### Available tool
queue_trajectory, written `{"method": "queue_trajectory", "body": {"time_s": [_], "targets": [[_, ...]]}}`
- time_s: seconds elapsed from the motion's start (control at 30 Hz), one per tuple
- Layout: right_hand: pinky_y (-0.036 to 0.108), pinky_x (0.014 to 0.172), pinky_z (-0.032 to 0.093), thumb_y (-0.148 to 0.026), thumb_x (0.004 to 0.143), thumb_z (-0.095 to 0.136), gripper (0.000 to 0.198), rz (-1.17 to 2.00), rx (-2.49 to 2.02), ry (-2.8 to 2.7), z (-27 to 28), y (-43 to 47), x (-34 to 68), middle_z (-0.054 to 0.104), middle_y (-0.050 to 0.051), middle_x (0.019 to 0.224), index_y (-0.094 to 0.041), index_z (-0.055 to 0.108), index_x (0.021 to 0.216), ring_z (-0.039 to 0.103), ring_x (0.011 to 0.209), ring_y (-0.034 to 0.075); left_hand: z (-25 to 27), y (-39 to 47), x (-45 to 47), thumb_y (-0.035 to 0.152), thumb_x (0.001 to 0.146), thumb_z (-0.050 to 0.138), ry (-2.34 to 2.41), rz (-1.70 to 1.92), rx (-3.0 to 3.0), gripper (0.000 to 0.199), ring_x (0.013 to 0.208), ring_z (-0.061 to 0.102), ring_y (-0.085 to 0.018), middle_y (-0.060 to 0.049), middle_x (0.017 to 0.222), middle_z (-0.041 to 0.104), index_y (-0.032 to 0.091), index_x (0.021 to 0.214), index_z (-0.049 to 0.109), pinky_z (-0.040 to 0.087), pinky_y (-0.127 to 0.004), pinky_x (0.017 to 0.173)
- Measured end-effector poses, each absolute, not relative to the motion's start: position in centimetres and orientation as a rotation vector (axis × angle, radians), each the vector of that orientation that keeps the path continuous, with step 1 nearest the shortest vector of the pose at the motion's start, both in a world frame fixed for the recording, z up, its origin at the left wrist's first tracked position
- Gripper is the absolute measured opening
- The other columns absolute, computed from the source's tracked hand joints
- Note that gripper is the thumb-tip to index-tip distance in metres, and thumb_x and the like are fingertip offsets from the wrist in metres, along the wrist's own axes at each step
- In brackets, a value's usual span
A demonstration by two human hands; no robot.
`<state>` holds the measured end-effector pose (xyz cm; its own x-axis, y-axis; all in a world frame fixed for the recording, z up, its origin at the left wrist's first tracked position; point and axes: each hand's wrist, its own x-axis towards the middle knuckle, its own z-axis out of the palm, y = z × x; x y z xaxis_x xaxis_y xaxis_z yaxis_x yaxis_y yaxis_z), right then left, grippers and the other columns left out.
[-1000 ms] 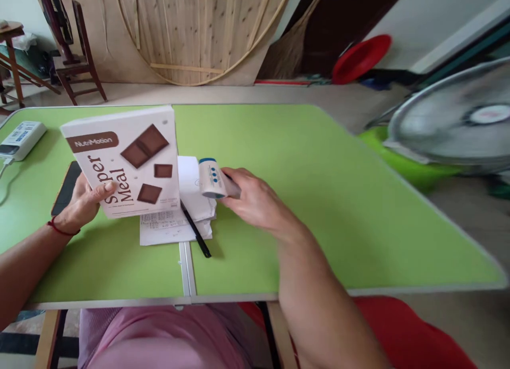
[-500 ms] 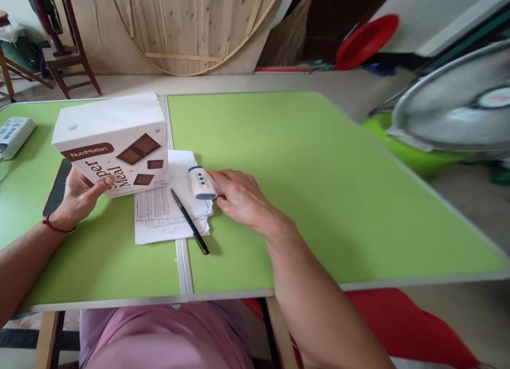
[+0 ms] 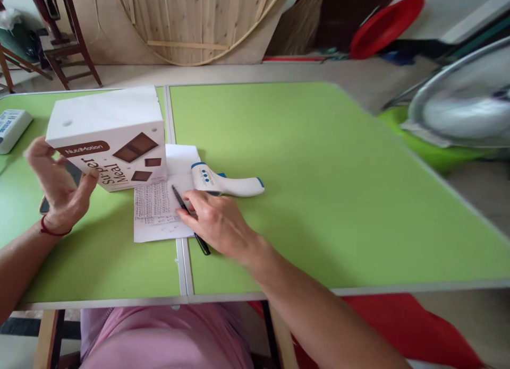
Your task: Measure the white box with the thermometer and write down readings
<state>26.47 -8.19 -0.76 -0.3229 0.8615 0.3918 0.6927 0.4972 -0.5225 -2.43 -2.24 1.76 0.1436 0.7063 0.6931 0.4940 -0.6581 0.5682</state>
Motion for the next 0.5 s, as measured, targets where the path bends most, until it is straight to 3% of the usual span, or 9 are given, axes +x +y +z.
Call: {"method": "queue_trajectory", "body": {"time_s": [0.13, 0.27, 0.33, 0.4, 0.5], "targets": [[0.03, 0.051, 0.052, -0.021, 0.086, 0.058, 0.023, 0.39, -1.273, -2.144, -1.0, -8.2, 26.3, 0.07, 0.004, 0.075, -0.018, 0.068, 0.106, 0.059, 0.056, 0.015, 2.8, -3.6, -1.3, 0.041, 0.08, 0.071, 1.261, 2.056, 2.556, 0.035, 0.088, 0.052, -0.024, -0.004, 0.092, 0.045, 0.026, 0.104, 0.05, 0.047, -0.048, 0.073], [0.032, 0.06, 0.055, -0.019, 0.09, 0.049, 0.026, 0.477, -1.137, -2.066, 0.2, -8.1, 26.6, 0.068, 0.003, 0.075, -0.022, 0.068, 0.107, 0.061, 0.063, 0.016, 3.3, -5.2, 0.1, 0.014, 0.087, 0.058, 0.676, 1.296, 3.004, 0.024, 0.063, 0.055, -0.016, 0.0, 0.077, 0.056, 0.025, 0.107, 0.052, 0.046, -0.035, 0.057], [0.034, 0.068, 0.057, -0.017, 0.09, 0.047, 0.027, 0.537, -1.048, -1.996, 0.7, -8.1, 26.8, 0.069, 0.005, 0.084, -0.023, 0.067, 0.107, 0.065, 0.074, 0.018, 3.1, -6.0, 0.7, 0.012, 0.094, 0.052, 0.508, 0.907, 3.128, 0.022, 0.058, 0.056, -0.015, 0.0, 0.074, 0.061, 0.02, 0.114, 0.051, 0.045, -0.031, 0.053], [0.035, 0.073, 0.056, -0.016, 0.089, 0.05, 0.028, 0.634, -1.004, -1.917, 0.8, -8.4, 26.9, 0.067, 0.006, 0.092, -0.023, 0.063, 0.113, 0.065, 0.082, 0.018, 2.5, -6.7, 1.1, 0.014, 0.099, 0.044, 0.529, 0.626, 3.178, 0.021, 0.054, 0.057, -0.015, -0.002, 0.073, 0.063, 0.013, 0.12, 0.049, 0.043, -0.03, 0.049], [0.033, 0.069, 0.055, -0.028, 0.085, 0.067, 0.029, 0.835, -1.0, -1.768, 0.4, -8.9, 26.8, 0.063, 0.003, 0.088, -0.024, 0.059, 0.113, 0.062, 0.077, 0.018, 1.4, -7.5, 1.5, 0.009, 0.1, 0.036, 0.609, 0.363, 3.188, 0.03, 0.051, 0.058, -0.016, -0.002, 0.071, 0.065, 0.007, 0.129, 0.043, 0.04, -0.031, 0.046]]}}
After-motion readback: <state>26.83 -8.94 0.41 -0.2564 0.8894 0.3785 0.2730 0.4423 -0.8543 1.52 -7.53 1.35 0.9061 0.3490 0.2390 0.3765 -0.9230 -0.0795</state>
